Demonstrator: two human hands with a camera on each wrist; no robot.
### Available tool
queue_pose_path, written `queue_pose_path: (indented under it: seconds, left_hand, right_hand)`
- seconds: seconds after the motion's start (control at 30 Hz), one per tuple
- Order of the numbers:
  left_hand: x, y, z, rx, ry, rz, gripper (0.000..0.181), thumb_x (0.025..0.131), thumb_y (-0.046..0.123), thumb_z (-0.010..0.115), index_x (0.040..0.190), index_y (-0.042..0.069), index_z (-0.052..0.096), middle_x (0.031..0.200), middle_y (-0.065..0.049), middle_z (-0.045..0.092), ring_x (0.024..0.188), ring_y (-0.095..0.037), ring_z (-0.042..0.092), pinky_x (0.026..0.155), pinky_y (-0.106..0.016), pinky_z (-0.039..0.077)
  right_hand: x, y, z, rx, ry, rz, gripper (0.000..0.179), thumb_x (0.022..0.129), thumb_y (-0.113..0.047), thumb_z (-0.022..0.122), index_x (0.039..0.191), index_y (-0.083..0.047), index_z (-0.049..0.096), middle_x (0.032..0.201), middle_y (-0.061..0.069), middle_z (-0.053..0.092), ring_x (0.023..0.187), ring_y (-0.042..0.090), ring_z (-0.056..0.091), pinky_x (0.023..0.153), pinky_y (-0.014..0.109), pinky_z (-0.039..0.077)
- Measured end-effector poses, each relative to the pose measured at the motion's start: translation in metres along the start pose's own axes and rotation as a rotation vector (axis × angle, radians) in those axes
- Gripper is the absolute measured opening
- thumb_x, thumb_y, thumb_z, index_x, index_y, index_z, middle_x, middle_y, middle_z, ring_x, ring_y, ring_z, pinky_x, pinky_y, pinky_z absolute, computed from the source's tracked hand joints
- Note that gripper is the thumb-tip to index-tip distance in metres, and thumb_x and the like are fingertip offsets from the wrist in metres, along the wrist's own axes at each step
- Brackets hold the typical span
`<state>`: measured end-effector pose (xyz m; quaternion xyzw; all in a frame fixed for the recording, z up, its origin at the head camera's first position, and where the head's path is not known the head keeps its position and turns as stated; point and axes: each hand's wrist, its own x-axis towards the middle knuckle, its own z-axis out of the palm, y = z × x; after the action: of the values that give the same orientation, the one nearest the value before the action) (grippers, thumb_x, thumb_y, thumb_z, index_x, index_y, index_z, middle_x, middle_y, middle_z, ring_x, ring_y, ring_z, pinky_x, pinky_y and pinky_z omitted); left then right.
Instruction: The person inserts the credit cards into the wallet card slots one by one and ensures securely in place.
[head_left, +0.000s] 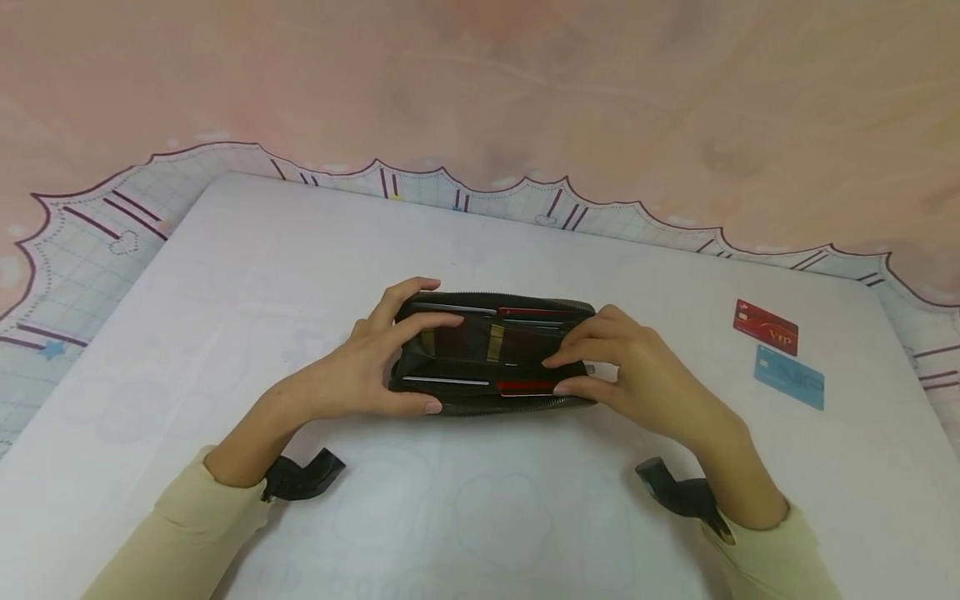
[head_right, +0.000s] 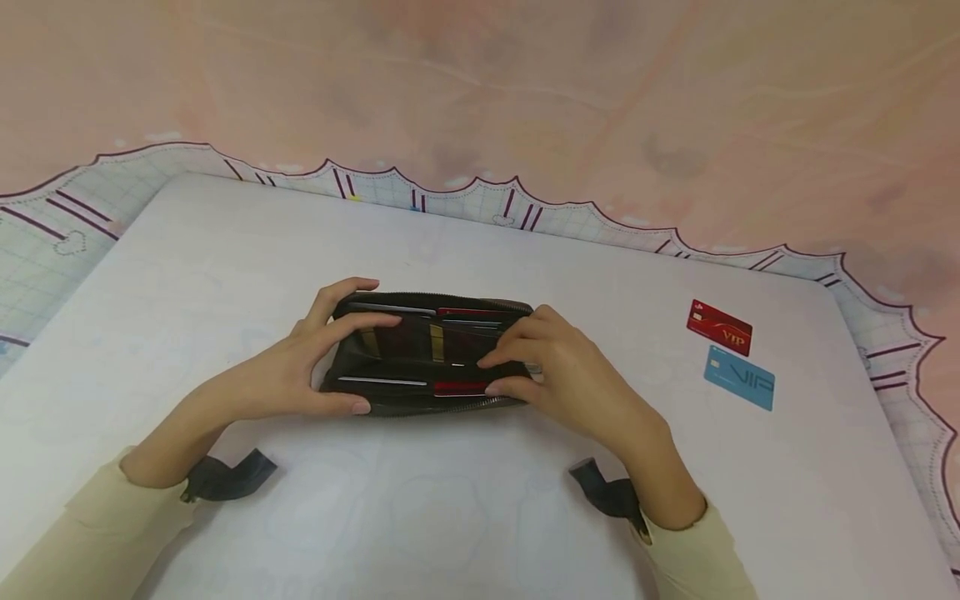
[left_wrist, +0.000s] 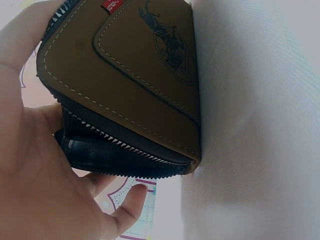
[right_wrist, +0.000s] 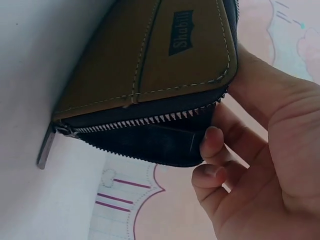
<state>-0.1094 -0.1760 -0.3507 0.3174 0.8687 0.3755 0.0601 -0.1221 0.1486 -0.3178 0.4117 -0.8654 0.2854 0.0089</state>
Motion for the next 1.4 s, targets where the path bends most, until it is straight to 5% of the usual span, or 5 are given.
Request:
queue_pose_path:
  seconds: [0.67,1.03,1.27,1.4]
  left_hand:
    - [0.001,0.001,-0.001,0.01,0.011,0.011,0.081,0.074,0.041,0.081,0.142,0.029,0.038,0.154,0.001,0.006,0.139,-0.027,0.013,0.092,-0.062,0.026]
    - [0.0,0.001,-0.001,0.002,0.009,0.003,0.079,0.076,0.04,0.08,0.142,0.028,0.039,0.154,0.0,0.006,0.139,-0.026,0.012,0.093,-0.063,0.024]
    - [-0.001,-0.001,0.001,-0.004,0.008,0.011,0.078,0.077,0.04,0.079,0.143,0.028,0.039,0.154,0.0,0.007,0.14,-0.026,0.012,0.092,-0.064,0.024]
    - [0.0,0.0,0.001,-0.008,0.0,0.009,0.079,0.077,0.04,0.079,0.143,0.029,0.038,0.154,0.002,0.005,0.14,-0.027,0.012,0.091,-0.064,0.025]
  right_hand:
    - [0.012,-0.011,0.008,-0.231,-0.02,0.007,0.014,0.07,-0.013,0.086,0.08,-0.015,0.078,0.086,-0.005,0.062,0.083,0.015,0.043,0.071,0.033,0.037]
    - [0.013,-0.009,0.011,-0.253,0.012,-0.02,0.014,0.068,-0.014,0.087,0.079,-0.016,0.079,0.082,-0.005,0.062,0.081,0.016,0.044,0.065,0.032,0.033]
    - [0.002,-0.002,0.004,-0.096,0.172,-0.033,0.022,0.065,-0.005,0.087,0.084,-0.013,0.078,0.083,-0.007,0.061,0.083,0.013,0.045,0.065,0.021,0.038]
    - [-0.017,0.009,-0.018,-0.114,0.259,0.074,0.027,0.065,-0.001,0.086,0.088,-0.013,0.078,0.086,-0.005,0.064,0.087,0.013,0.05,0.065,0.016,0.038]
